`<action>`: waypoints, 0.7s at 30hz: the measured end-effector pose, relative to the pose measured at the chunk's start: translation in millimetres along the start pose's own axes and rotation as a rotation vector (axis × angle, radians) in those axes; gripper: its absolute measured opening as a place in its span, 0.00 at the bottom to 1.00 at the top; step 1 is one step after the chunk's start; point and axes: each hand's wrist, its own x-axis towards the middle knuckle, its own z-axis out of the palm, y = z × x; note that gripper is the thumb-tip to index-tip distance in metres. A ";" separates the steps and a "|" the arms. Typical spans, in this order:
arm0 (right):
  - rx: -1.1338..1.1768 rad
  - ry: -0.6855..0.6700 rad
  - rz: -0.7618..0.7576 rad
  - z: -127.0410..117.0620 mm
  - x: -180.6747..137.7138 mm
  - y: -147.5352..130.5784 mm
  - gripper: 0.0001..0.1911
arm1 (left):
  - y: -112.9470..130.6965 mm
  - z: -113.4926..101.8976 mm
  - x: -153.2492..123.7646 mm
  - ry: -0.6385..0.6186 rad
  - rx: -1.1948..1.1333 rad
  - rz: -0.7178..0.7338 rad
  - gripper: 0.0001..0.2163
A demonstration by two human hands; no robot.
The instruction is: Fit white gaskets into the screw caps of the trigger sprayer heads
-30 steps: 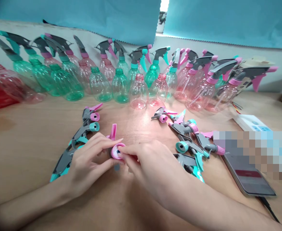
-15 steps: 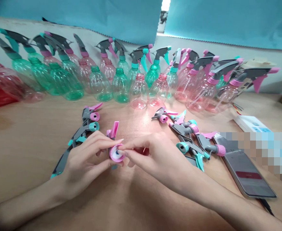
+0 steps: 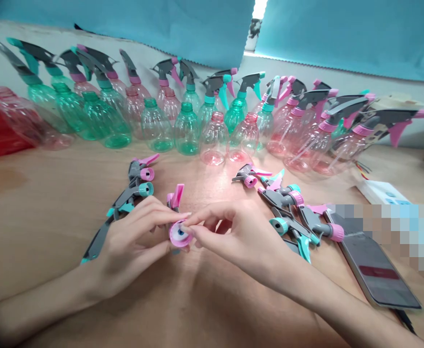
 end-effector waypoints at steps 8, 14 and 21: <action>-0.157 -0.072 -0.097 1.1 1.1 3.0 0.06 | -0.6 3.8 -1.5 -0.059 -0.001 0.018 0.10; -0.227 -0.114 -0.190 -1.6 1.1 6.0 0.04 | 0.5 3.8 -1.7 -0.101 -0.003 0.027 0.09; -0.419 -0.139 -0.254 -5.5 -2.2 4.7 0.01 | 2.8 3.1 -2.5 -0.161 -0.036 -0.005 0.07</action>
